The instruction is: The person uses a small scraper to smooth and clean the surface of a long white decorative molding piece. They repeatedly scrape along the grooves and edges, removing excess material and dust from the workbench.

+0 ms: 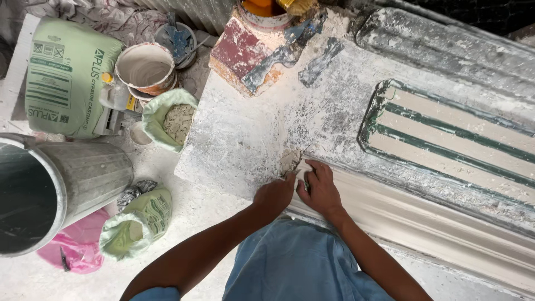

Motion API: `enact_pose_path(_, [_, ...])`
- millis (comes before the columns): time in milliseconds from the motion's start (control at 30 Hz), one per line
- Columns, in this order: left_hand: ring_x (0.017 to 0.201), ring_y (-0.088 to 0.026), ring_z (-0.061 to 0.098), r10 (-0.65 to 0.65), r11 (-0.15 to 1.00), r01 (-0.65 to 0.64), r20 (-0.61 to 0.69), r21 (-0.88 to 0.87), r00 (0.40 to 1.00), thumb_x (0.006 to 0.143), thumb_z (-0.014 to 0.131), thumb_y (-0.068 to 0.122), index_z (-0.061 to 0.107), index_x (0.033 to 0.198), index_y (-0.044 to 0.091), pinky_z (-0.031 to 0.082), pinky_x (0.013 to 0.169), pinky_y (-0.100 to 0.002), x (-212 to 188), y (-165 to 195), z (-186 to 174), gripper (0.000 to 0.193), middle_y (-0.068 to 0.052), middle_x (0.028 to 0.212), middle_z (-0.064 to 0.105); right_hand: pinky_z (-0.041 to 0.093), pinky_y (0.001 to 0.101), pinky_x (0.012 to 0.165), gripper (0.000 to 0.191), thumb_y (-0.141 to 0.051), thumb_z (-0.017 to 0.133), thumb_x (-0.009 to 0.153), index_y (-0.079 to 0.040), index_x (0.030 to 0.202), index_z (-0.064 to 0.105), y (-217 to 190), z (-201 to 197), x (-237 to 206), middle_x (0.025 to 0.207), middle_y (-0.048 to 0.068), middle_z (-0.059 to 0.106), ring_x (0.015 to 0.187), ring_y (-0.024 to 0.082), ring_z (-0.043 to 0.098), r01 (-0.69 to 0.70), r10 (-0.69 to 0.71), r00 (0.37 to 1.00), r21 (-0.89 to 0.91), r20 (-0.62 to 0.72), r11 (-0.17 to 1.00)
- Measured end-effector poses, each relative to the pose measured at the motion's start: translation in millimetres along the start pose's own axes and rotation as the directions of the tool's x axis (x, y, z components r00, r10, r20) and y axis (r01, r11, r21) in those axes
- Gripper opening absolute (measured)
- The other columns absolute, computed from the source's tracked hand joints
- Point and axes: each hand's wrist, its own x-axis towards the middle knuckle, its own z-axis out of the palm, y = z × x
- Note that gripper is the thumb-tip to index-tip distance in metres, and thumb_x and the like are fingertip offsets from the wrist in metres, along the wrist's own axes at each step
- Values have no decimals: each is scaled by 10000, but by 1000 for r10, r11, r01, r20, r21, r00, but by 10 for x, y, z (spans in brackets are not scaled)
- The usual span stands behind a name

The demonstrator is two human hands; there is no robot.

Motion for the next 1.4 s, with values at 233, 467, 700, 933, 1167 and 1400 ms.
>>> enact_pose_path(233, [1006, -418, 717, -122, 968, 117, -10, -221, 992, 1000, 532, 177, 473, 1210, 22, 581, 796, -552, 321, 158, 327, 267, -211, 1116, 703, 404, 504, 1085, 229, -183, 709, 817, 2, 920, 622, 80, 63, -20, 1367, 183, 517, 1269, 425, 459, 17, -13, 999, -66, 53, 998])
enact_pose_path(467, [998, -375, 754, 74, 976, -111, 196, 185, 978, 903, 675, 127, 500, 1262, -84, 620, 813, -479, 1111, -170, -49, 452, -266, 1083, 724, 426, 486, 1083, 199, -181, 661, 883, 6, 852, 602, -13, 5, 17, 1357, 203, 552, 1284, 394, 476, -6, 7, 1000, -46, 26, 999])
enact_pose_path(700, [798, -448, 737, -31, 955, 15, -48, -296, 998, 1006, 474, 102, 362, 1298, -27, 603, 694, -546, 133, -435, -166, 338, -300, 886, 709, 426, 494, 1072, 176, -167, 663, 866, -19, 807, 586, -54, -60, 39, 1347, 177, 569, 1256, 381, 500, 5, -5, 1000, -5, -2, 1000])
enact_pose_path(933, [779, -447, 730, -16, 965, -17, -124, -260, 992, 1008, 460, 81, 422, 1203, -22, 568, 653, -556, -370, -428, 170, 224, -271, 848, 728, 392, 496, 1047, 162, -182, 721, 857, -59, 825, 620, -56, -86, 65, 1215, 100, 611, 1198, 329, 550, 181, -181, 983, -43, -7, 983])
enact_pose_path(1167, [723, -378, 740, 108, 993, -115, -227, -19, 968, 912, 566, 107, 473, 1112, 30, 598, 584, -497, -399, -490, 459, 234, -187, 813, 692, 393, 485, 1064, 168, -204, 717, 921, -61, 864, 649, -108, -83, 79, 1235, 97, 601, 1197, 318, 548, 90, -90, 996, -32, 24, 995])
enact_pose_path(1400, [561, -341, 711, 225, 973, -204, -263, 105, 938, 982, 562, 112, 481, 1184, 4, 566, 456, -458, -427, -646, 531, 243, -163, 721, 689, 377, 502, 1098, 180, -214, 680, 946, -52, 902, 617, -109, -70, 107, 1415, 146, 565, 1291, 373, 488, 6, -6, 999, -2, 36, 1000])
